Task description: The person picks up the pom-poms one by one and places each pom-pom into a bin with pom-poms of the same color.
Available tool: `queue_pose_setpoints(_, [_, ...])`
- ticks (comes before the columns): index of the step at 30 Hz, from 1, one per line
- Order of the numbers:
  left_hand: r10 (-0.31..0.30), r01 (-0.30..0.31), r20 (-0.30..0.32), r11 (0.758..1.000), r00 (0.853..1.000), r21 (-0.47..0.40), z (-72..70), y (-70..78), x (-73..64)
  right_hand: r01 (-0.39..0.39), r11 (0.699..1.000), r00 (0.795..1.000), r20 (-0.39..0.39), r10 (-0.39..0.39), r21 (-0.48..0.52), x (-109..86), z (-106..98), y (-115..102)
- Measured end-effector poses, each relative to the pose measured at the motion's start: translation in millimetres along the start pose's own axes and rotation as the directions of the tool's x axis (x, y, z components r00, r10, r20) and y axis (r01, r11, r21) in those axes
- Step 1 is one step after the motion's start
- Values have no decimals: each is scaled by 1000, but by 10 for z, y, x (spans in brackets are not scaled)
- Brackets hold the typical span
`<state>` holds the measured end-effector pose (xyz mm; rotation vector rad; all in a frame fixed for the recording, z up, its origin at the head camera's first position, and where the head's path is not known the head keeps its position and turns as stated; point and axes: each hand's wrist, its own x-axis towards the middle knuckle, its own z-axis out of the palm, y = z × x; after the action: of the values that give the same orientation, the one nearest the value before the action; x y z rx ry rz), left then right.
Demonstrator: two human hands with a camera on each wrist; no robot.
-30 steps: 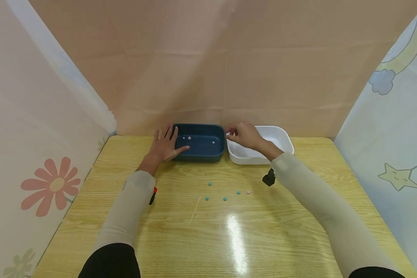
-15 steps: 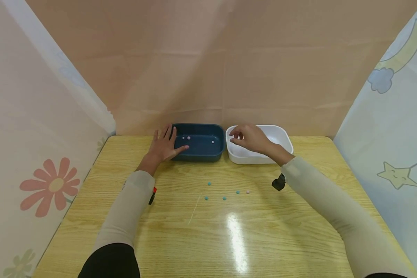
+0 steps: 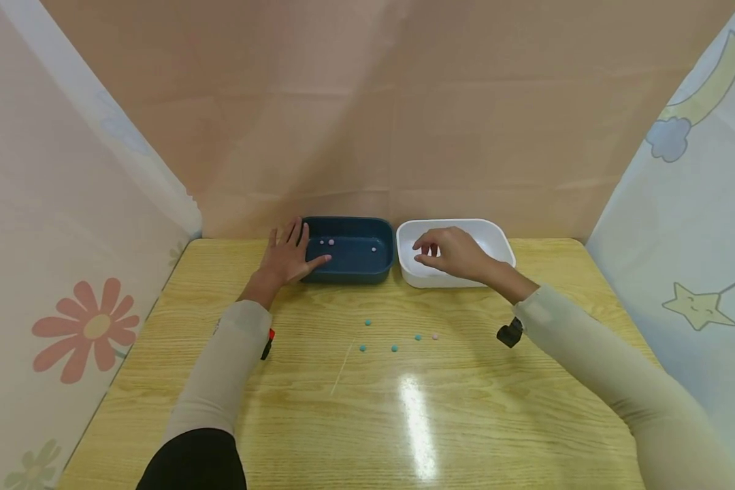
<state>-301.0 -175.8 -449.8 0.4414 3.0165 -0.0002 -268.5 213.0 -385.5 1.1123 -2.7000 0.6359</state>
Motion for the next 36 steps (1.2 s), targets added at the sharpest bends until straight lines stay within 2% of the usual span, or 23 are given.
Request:
queue_pose_setpoints(13, [-4, 4, 1, 1000, 1000, -5, -11, -5, -5, 31, 999, 999, 43, -30, -9, -251, -73, -26])
queue_pose_setpoints(19, [-3, 3, 4, 1000, 1000, 1, -8, -2, -4, 22, 1000, 998, 62, -21, -17, -362, -86, -22])
queue_pose_setpoints(25, [-3, 3, -4, 1000, 1000, 3, -6, -2, 0, 2, 1000, 996, 92, -5, 26, -473, -77, -30])
queue_pose_setpoints(36, [-3, 3, 13, 1000, 1000, 1, 15, -21, 38, 59, 993, 989, 129, -71, 99, -636, 6, -11])
